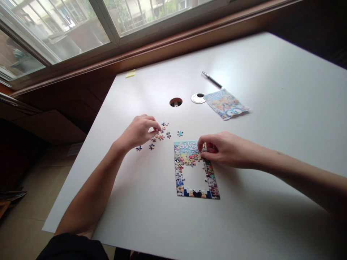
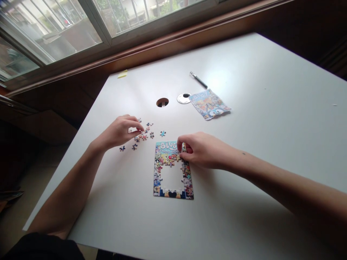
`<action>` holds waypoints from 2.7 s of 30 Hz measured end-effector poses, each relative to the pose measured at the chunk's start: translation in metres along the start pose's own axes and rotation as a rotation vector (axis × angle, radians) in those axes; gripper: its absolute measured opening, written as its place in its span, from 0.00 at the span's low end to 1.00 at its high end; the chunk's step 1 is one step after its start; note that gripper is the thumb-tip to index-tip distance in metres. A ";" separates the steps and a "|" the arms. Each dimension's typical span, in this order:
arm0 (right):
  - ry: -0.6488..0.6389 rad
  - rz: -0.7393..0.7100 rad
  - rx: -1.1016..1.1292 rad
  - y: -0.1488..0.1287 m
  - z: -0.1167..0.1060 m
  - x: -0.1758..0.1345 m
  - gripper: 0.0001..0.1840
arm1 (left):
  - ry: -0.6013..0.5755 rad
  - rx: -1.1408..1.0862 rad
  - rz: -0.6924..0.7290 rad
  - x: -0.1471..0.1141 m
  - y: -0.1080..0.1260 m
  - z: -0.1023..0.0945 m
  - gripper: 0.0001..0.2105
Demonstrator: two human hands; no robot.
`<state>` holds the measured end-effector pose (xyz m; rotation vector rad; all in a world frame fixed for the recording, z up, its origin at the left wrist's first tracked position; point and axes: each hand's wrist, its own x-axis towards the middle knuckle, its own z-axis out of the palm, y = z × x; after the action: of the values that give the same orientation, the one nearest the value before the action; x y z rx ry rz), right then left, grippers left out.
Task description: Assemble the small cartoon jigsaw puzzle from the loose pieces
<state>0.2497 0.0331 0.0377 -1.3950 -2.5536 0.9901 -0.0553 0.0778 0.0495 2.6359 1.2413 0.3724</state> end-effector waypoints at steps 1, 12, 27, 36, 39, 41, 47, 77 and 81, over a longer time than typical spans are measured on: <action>0.001 -0.001 0.000 0.000 0.000 0.000 0.07 | -0.015 0.025 -0.003 -0.001 -0.001 -0.003 0.06; 0.004 -0.003 -0.011 -0.001 0.000 0.001 0.07 | -0.177 -0.001 0.015 0.000 0.003 0.005 0.04; 0.003 0.006 -0.009 -0.002 0.000 0.000 0.07 | -0.203 -0.030 0.014 0.000 0.003 0.006 0.04; 0.000 0.010 -0.019 -0.001 0.000 0.001 0.07 | -0.166 -0.184 0.005 -0.001 0.009 0.005 0.02; -0.003 0.009 -0.016 -0.001 0.000 0.000 0.07 | -0.182 -0.461 -0.062 0.000 0.027 0.009 0.06; -0.003 0.000 -0.006 -0.002 -0.001 0.000 0.07 | -0.198 -0.656 -0.092 0.000 0.043 0.017 0.08; 0.011 -0.016 0.005 -0.004 -0.001 -0.001 0.07 | -0.095 -0.745 -0.067 -0.004 0.088 0.047 0.06; -0.117 -0.058 0.169 -0.004 -0.012 -0.005 0.13 | -0.017 -0.685 0.033 -0.005 0.093 0.054 0.09; -0.153 -0.040 0.218 -0.004 -0.012 -0.004 0.15 | 0.039 -0.682 0.011 -0.005 0.095 0.054 0.08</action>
<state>0.2528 0.0345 0.0506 -1.2510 -2.4705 1.3693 0.0272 0.0101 0.0247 2.0543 0.8939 0.7059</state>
